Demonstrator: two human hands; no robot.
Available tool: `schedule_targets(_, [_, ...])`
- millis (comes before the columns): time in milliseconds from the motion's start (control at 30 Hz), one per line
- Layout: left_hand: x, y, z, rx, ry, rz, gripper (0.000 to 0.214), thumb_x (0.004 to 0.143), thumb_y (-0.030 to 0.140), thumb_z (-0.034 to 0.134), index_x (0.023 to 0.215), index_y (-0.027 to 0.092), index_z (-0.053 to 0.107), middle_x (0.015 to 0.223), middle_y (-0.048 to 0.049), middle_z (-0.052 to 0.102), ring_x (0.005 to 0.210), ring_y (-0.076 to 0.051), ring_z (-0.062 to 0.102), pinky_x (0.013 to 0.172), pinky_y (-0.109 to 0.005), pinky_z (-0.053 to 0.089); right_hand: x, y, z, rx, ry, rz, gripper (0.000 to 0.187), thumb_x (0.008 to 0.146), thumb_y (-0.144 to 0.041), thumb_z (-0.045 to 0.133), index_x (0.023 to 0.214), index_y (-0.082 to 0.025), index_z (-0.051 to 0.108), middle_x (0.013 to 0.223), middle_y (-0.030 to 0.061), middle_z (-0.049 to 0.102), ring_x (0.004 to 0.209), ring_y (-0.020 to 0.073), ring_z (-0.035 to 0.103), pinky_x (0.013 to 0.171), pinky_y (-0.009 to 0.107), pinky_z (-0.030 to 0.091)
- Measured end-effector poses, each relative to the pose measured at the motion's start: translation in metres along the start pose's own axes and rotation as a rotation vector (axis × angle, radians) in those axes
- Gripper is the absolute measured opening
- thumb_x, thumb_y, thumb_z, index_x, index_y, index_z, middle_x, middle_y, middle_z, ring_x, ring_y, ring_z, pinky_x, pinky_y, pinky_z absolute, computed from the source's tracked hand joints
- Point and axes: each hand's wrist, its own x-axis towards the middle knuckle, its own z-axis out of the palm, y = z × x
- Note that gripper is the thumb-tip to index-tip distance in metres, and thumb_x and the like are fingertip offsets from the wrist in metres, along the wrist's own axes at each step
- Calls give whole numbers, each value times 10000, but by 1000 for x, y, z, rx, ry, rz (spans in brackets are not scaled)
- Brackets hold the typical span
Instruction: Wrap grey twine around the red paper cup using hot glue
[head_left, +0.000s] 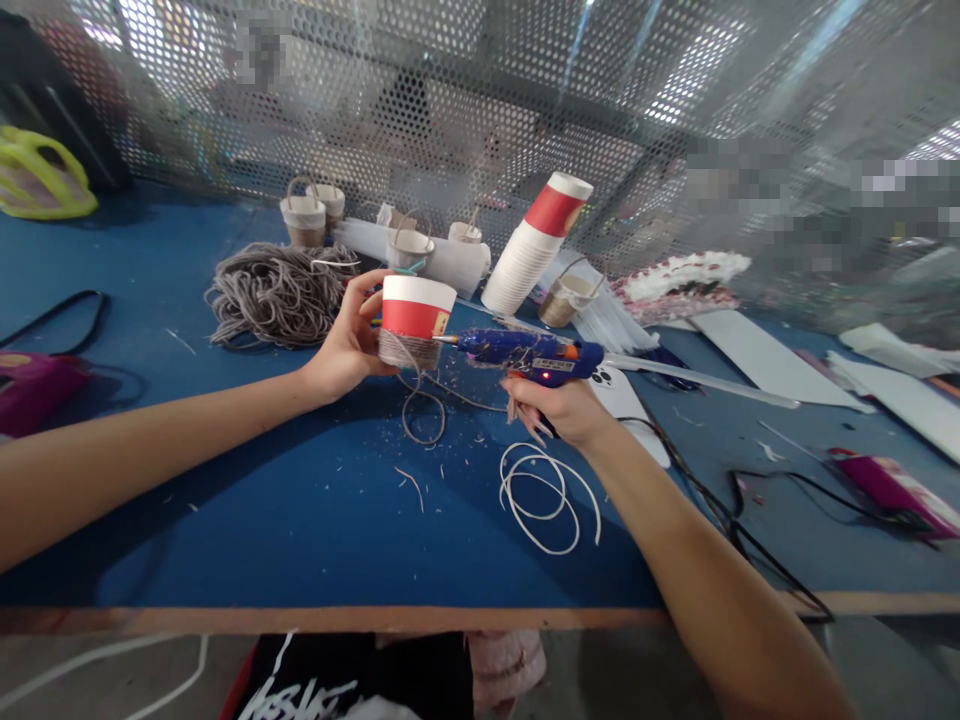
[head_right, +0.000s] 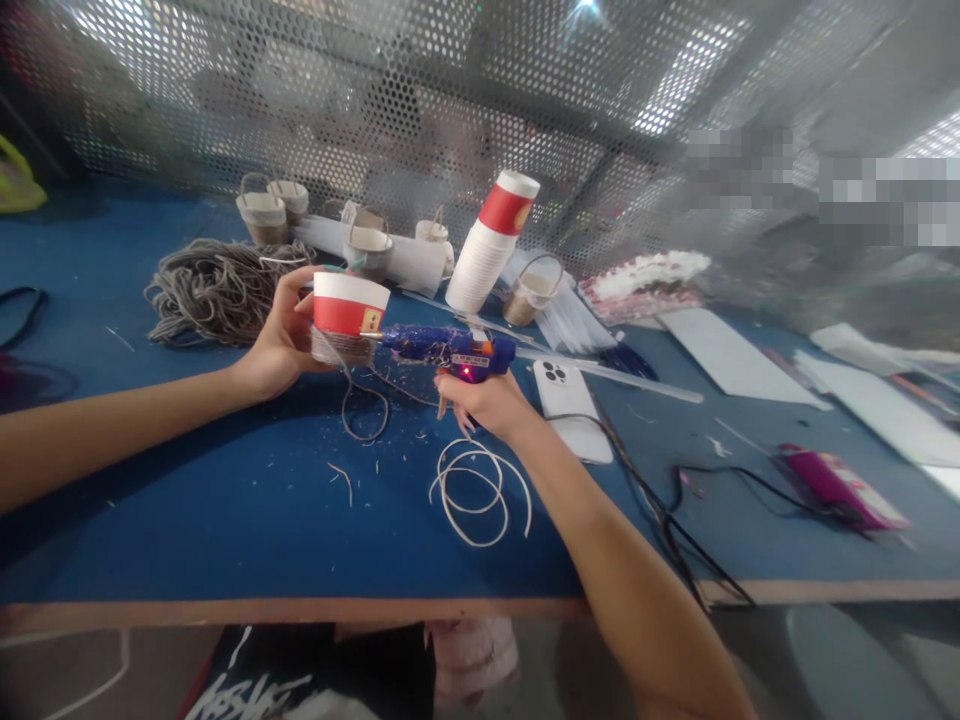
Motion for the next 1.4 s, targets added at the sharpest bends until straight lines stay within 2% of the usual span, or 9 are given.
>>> schedule_targets(200, [0, 1, 0, -25, 16, -2, 947, 548, 138, 898, 1301, 426, 402, 1400, 24, 587, 933, -161, 708, 661, -211, 598, 0, 1, 0, 12, -1, 10, 229, 650, -325, 635, 483, -236, 506, 305, -54, 474, 273, 98, 446, 337, 238, 382])
schedule_targets(433, [-2, 0, -3, -14, -12, -10, 965, 571, 184, 900, 1337, 451, 379, 1453, 19, 563, 967, -188, 707, 678, -257, 604, 1, 6, -3, -16, 6, -3, 189, 679, -292, 626, 523, -231, 538, 321, -52, 484, 292, 108, 468, 374, 256, 409])
schedule_targets(667, [-1, 1, -1, -25, 9, -2, 931, 554, 162, 899, 1296, 454, 419, 1377, 42, 597, 923, -162, 712, 616, -196, 585, 2, 7, -1, -27, -3, -4, 228, 675, -316, 614, 487, -236, 514, 326, -39, 493, 306, 113, 480, 393, 265, 415])
schedule_targets(900, [-1, -1, -2, 25, -23, 4, 979, 565, 211, 894, 1351, 459, 366, 1483, 13, 535, 1034, -225, 704, 694, -278, 615, 1, 8, 0, -72, -34, -71, 272, 731, -304, 596, 483, -231, 513, 336, -42, 483, 324, 108, 478, 430, 270, 425])
schedule_targets(967, [-1, 0, -2, 26, -26, 2, 984, 565, 190, 888, 1358, 456, 370, 1478, 11, 538, 1053, -229, 699, 715, -284, 615, 1, 7, 0, -61, -39, -60, 259, 733, -295, 601, 495, -230, 522, 342, -42, 486, 325, 110, 477, 418, 268, 418])
schedule_targets(1100, [-1, 3, -2, -37, -28, -6, 958, 551, 118, 875, 1316, 461, 414, 1395, 42, 582, 1009, -194, 698, 663, -228, 596, 2, 7, -1, -16, -22, -2, 220, 702, -312, 617, 514, -233, 532, 329, -48, 487, 294, 112, 461, 371, 262, 391])
schedule_targets(1300, [-4, 4, -3, -111, -23, -39, 885, 621, 174, 828, 1346, 455, 406, 1352, 24, 587, 938, -181, 689, 611, -221, 569, 3, 8, -2, -9, 10, 12, 219, 667, -310, 624, 486, -236, 524, 313, -48, 482, 308, 114, 488, 400, 263, 425])
schedule_targets(1400, [-4, 4, -3, -119, -28, -42, 901, 609, 175, 838, 1343, 459, 398, 1369, 20, 575, 943, -189, 680, 613, -234, 570, 2, 6, -2, -19, 12, 8, 230, 668, -303, 613, 472, -239, 511, 315, -47, 486, 312, 111, 485, 405, 265, 419])
